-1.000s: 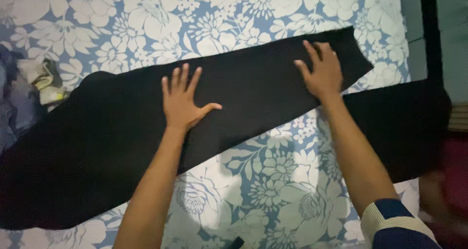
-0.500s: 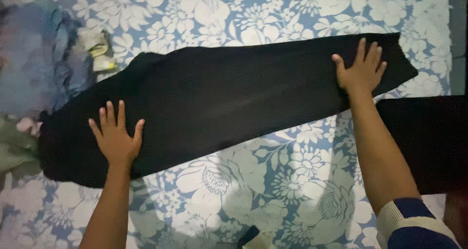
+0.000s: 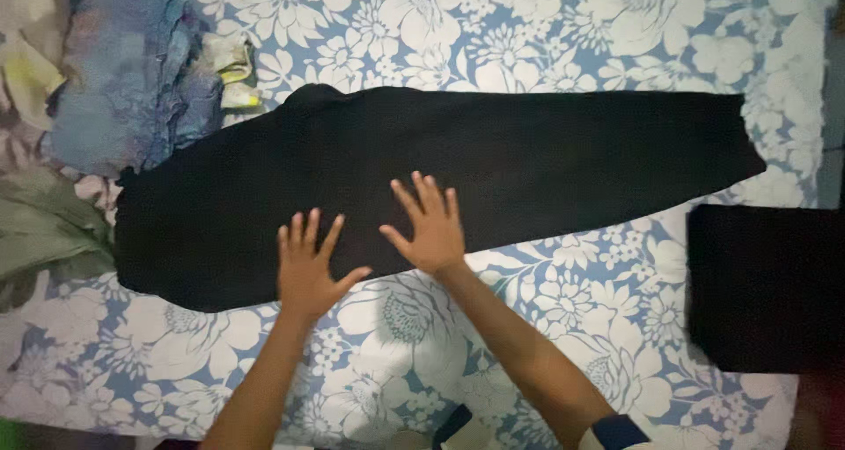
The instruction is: The person folds a pair of black trousers and a pair of light green trousers by hand on a bed.
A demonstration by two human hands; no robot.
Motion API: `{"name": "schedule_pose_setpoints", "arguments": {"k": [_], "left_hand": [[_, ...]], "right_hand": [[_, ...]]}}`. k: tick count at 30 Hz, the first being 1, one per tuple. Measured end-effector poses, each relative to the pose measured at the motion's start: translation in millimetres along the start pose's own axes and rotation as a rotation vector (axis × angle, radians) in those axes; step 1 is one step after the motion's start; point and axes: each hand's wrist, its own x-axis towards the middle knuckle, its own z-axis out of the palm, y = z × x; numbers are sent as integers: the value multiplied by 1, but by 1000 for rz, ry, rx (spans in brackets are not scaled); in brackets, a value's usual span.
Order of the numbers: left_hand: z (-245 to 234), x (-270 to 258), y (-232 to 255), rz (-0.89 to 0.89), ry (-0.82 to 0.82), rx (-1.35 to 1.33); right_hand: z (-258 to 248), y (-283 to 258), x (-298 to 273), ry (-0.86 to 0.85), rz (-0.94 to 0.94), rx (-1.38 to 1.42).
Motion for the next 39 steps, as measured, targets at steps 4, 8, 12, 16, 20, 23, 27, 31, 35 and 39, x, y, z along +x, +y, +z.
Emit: {"name": "schedule_pose_setpoints", "arguments": {"k": [4, 8, 12, 16, 20, 23, 27, 31, 35, 39], "left_hand": [[-18, -58, -50, -76, -187, 179], [-39, -102, -109, -167, -447, 425], [-45, -92, -135, -192, -334, 204], [-60, -67, -124, -284, -262, 157], [-80, -48, -100, -192, -211, 337], [-88, -48, -103, -26, -128, 288], [-73, -57, -123, 59, -198, 352], [-68, -55, -133, 74, -221, 311], [-88, -57, -120, 80, -90, 115], [-90, -46, -109, 5, -118, 23]], "right_hand": [[-24, 56, 5, 88, 98, -79], [-39, 104, 27, 124, 317, -251], [-48, 123, 32, 152, 352, -150], [-43, 107, 38, 203, 395, -212], [-16, 25, 39, 141, 85, -43], [18, -57, 38, 95, -241, 193], [47, -104, 76, 95, -108, 263], [58, -128, 138, 252, -250, 124], [69, -133, 176, 211, -179, 70], [86, -130, 192, 288, -252, -18]]}}
